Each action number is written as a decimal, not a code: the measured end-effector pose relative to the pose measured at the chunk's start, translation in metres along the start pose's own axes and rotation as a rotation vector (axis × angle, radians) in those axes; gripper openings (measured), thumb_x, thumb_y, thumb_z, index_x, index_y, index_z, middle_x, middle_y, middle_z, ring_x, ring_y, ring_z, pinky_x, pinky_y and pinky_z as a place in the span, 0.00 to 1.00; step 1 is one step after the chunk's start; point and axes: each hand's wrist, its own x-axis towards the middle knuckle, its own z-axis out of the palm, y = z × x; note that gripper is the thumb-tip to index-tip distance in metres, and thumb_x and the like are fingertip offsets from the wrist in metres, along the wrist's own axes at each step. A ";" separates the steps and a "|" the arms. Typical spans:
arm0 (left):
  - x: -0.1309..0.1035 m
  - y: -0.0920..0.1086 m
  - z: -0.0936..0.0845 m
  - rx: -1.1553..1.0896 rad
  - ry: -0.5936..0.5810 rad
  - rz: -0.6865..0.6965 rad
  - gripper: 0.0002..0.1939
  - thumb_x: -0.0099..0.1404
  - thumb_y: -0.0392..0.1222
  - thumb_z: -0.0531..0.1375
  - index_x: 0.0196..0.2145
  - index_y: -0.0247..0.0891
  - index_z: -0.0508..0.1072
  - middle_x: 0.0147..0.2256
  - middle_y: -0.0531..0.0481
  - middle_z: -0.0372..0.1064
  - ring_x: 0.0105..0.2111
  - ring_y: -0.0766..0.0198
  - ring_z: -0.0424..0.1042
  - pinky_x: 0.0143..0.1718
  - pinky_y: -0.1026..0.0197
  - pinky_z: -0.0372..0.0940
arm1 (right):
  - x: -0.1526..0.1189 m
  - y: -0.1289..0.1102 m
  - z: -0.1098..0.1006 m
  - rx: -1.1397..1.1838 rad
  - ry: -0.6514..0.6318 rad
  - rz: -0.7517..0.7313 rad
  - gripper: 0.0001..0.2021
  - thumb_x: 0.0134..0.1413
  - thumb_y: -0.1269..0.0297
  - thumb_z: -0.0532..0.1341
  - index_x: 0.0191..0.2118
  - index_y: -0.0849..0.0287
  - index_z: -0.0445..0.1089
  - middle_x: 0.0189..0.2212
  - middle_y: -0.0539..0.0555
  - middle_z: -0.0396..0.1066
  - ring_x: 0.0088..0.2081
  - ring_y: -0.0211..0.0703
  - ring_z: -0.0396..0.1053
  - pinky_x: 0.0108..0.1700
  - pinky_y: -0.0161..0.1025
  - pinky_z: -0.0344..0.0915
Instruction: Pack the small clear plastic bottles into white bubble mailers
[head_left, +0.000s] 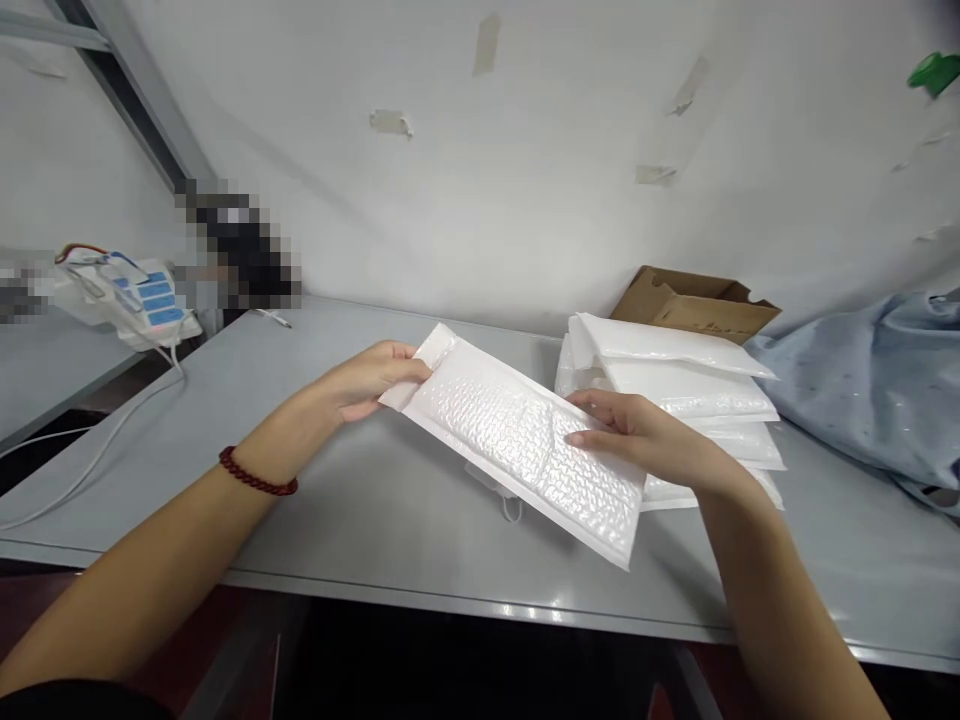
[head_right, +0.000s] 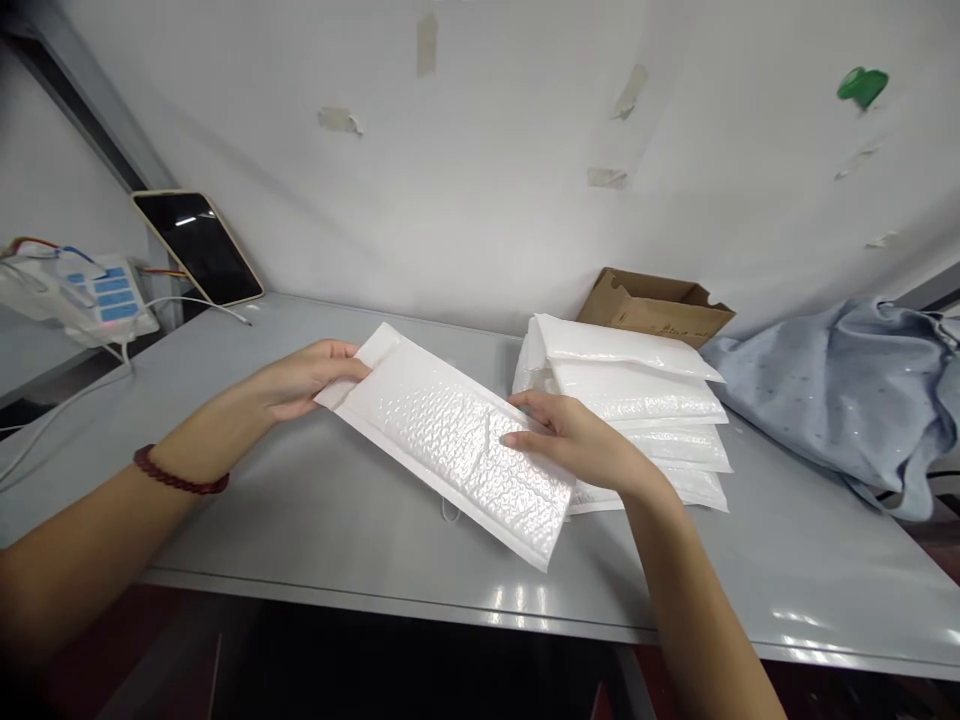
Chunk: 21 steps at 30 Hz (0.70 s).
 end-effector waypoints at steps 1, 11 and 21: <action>0.002 -0.002 0.003 -0.009 -0.004 -0.006 0.08 0.49 0.37 0.65 0.30 0.34 0.79 0.26 0.47 0.75 0.25 0.64 0.72 0.26 0.66 0.65 | 0.000 -0.001 0.006 -0.115 0.065 0.003 0.22 0.58 0.50 0.58 0.53 0.57 0.68 0.41 0.59 0.75 0.41 0.52 0.74 0.40 0.49 0.71; -0.005 -0.020 0.048 -0.033 -0.212 0.011 0.18 0.51 0.38 0.68 0.41 0.37 0.77 0.38 0.47 0.77 0.34 0.61 0.75 0.31 0.65 0.67 | 0.003 -0.015 0.086 -0.637 0.297 -0.253 0.52 0.49 0.35 0.57 0.68 0.67 0.38 0.59 0.76 0.55 0.59 0.73 0.56 0.52 0.67 0.61; -0.008 -0.018 0.034 0.093 -0.544 0.213 0.29 0.56 0.63 0.62 0.45 0.37 0.76 0.45 0.42 0.75 0.46 0.52 0.72 0.44 0.57 0.67 | -0.003 -0.025 0.079 -0.399 0.303 -0.197 0.41 0.45 0.63 0.59 0.65 0.59 0.40 0.46 0.64 0.68 0.41 0.57 0.70 0.35 0.48 0.68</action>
